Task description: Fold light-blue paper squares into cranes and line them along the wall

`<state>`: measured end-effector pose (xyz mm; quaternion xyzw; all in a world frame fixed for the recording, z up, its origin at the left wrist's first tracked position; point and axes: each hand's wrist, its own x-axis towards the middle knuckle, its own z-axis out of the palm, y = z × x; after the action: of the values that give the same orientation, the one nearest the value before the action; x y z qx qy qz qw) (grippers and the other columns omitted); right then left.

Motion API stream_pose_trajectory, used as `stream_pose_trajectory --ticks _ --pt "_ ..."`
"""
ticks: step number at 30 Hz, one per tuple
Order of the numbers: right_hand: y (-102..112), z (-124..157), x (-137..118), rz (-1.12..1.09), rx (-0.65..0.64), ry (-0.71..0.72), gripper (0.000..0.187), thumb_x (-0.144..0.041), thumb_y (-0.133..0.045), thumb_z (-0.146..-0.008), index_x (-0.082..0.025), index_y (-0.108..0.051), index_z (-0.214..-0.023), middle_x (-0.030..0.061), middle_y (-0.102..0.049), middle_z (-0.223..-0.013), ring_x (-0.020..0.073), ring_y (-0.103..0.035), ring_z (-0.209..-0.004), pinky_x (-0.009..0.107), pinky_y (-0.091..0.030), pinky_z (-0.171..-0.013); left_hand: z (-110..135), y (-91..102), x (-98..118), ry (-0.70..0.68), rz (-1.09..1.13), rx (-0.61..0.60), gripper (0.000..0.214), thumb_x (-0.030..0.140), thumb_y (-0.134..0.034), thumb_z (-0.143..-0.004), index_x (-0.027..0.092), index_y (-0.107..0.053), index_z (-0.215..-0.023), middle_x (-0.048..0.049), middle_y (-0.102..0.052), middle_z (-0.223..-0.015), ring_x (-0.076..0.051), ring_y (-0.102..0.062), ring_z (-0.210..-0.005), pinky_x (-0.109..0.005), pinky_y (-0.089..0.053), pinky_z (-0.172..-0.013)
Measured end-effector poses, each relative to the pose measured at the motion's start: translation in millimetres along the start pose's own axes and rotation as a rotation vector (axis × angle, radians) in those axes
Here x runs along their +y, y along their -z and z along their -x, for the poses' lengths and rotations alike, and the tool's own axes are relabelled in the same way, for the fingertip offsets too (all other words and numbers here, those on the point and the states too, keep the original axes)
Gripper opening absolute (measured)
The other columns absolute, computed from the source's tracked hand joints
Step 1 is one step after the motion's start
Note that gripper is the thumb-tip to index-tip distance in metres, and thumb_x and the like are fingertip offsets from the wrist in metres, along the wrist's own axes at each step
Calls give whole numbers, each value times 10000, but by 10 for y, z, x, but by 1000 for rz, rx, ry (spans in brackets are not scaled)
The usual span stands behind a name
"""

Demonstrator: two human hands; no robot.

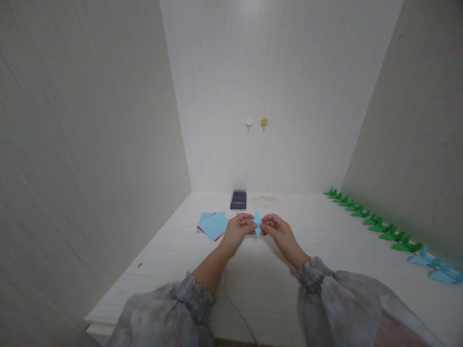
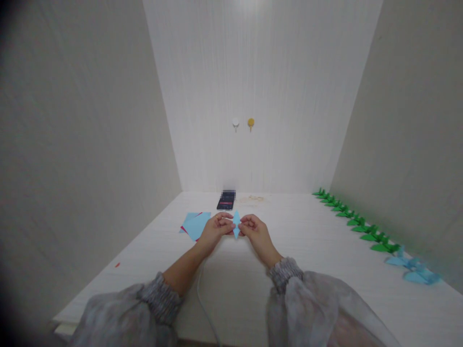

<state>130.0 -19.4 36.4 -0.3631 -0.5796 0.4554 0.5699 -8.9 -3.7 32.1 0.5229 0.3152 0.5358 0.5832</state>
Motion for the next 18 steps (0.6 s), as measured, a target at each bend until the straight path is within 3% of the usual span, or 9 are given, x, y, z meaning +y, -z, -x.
stream_pose_trajectory --ticks 10,18 --pt "9 16 6 -18 -40 -41 234 -338 -593 -613 -175 -520 -765 -32 -535 -540 112 -517 -521 251 -412 -551 16 14 29 4 -6 -25 367 268 -680 -509 149 -476 -789 19 -579 -577 -104 -545 -509 -249 -431 -566" --pt "14 17 22 -66 -66 -47 179 -283 -575 -641 -169 -536 -773 -32 -551 -555 99 -515 -519 234 -408 -545 12 18 35 -5 14 -73 334 234 -660 -539 148 -468 -797 22 -571 -592 -86 -532 -513 -236 -434 -559"
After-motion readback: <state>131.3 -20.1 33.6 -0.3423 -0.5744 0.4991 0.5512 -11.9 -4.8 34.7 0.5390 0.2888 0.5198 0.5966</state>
